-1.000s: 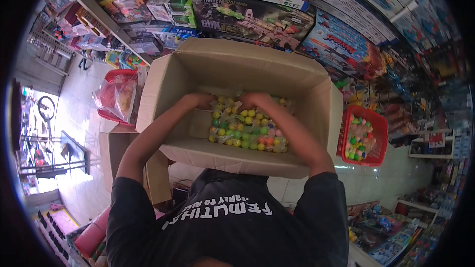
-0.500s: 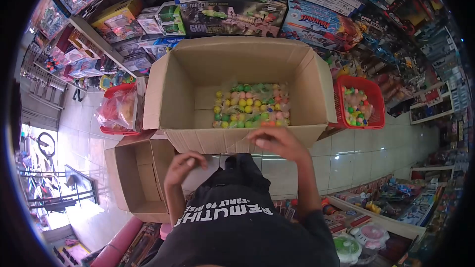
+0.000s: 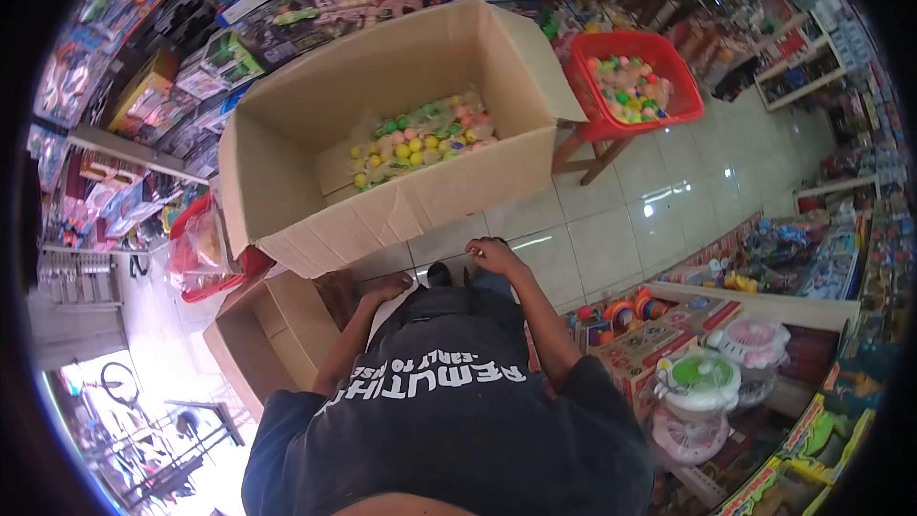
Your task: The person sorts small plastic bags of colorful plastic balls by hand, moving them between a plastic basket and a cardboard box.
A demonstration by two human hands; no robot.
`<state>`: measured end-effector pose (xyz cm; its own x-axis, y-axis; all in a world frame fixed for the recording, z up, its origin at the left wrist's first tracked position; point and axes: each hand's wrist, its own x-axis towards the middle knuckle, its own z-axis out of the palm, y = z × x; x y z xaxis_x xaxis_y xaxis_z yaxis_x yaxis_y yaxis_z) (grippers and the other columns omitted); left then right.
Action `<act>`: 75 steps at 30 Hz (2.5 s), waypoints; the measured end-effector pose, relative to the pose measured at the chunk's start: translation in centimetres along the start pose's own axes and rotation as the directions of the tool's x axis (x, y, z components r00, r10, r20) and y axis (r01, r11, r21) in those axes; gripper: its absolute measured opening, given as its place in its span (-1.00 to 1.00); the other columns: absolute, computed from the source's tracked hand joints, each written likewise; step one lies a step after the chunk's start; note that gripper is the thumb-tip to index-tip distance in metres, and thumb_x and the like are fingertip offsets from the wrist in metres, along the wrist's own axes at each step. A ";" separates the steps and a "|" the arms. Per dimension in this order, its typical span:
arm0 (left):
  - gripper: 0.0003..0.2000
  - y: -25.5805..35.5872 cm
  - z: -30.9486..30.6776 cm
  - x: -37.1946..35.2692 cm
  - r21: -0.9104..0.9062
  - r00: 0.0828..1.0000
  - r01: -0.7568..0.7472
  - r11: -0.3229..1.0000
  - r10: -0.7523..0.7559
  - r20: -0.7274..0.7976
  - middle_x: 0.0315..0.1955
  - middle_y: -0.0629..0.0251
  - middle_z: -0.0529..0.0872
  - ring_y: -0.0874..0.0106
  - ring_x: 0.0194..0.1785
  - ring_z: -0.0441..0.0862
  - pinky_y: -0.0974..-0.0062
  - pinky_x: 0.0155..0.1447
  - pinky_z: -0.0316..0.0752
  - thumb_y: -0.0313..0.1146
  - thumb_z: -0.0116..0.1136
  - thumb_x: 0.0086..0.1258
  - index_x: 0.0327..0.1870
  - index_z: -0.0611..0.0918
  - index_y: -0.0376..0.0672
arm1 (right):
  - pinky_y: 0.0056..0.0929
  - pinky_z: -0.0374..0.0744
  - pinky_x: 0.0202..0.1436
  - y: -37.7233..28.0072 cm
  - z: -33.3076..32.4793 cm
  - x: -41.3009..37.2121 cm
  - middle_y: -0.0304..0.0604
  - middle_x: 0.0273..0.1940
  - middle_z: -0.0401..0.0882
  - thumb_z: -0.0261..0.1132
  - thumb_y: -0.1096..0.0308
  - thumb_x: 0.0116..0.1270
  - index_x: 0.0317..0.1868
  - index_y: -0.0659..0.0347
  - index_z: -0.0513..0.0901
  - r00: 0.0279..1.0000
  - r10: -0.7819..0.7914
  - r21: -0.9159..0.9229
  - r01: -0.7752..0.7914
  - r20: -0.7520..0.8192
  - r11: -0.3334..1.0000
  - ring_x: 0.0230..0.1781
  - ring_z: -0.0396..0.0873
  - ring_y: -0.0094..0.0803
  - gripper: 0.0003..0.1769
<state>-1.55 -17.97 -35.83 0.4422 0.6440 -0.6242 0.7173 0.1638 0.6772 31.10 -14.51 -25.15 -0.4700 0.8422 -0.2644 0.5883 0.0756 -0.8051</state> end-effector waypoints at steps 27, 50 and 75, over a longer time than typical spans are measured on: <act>-0.67 23.0 11.4 17.8 -0.007 0.983 0.033 0.999 -0.033 -0.182 -0.17 0.12 0.66 0.24 -0.06 0.60 0.40 0.04 0.45 -0.13 0.07 0.21 -0.12 0.60 -0.14 | -0.41 0.54 -0.23 24.4 -12.0 -20.7 -0.19 -0.20 0.56 0.17 0.10 0.25 -0.08 0.12 0.52 0.613 0.787 0.752 -0.552 0.073 0.360 -0.22 0.55 -0.43 -0.67; -0.84 57.8 -5.4 27.1 0.026 0.505 -0.563 0.826 0.369 -0.780 -0.26 0.13 0.60 0.20 -0.08 0.49 0.35 0.04 0.34 -0.42 -0.01 0.32 -0.17 0.57 -0.24 | -0.62 0.41 -0.20 13.2 -44.9 -1.6 -0.28 -0.18 0.53 0.09 0.19 0.36 0.01 0.21 0.49 0.976 0.172 0.783 -0.004 -0.131 0.622 -0.25 0.47 -0.62 -0.67; -0.80 56.5 -6.1 31.6 0.114 0.422 -0.408 0.906 0.297 -0.856 -0.05 0.12 0.46 0.18 0.10 0.39 0.32 0.20 0.26 -0.53 0.00 0.24 -0.12 0.53 -0.23 | -0.01 0.53 -0.23 19.9 -42.4 14.6 0.28 -0.10 0.45 0.26 0.25 0.12 0.02 0.29 0.21 0.981 0.048 -0.275 -0.099 -0.188 0.956 -0.23 0.54 0.18 -0.46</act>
<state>49.73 16.21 -14.93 -0.0611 0.9605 0.2716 0.5306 -0.1992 0.8239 63.85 21.96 -22.53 -0.3096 0.9300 -0.1982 0.7900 0.1355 -0.5979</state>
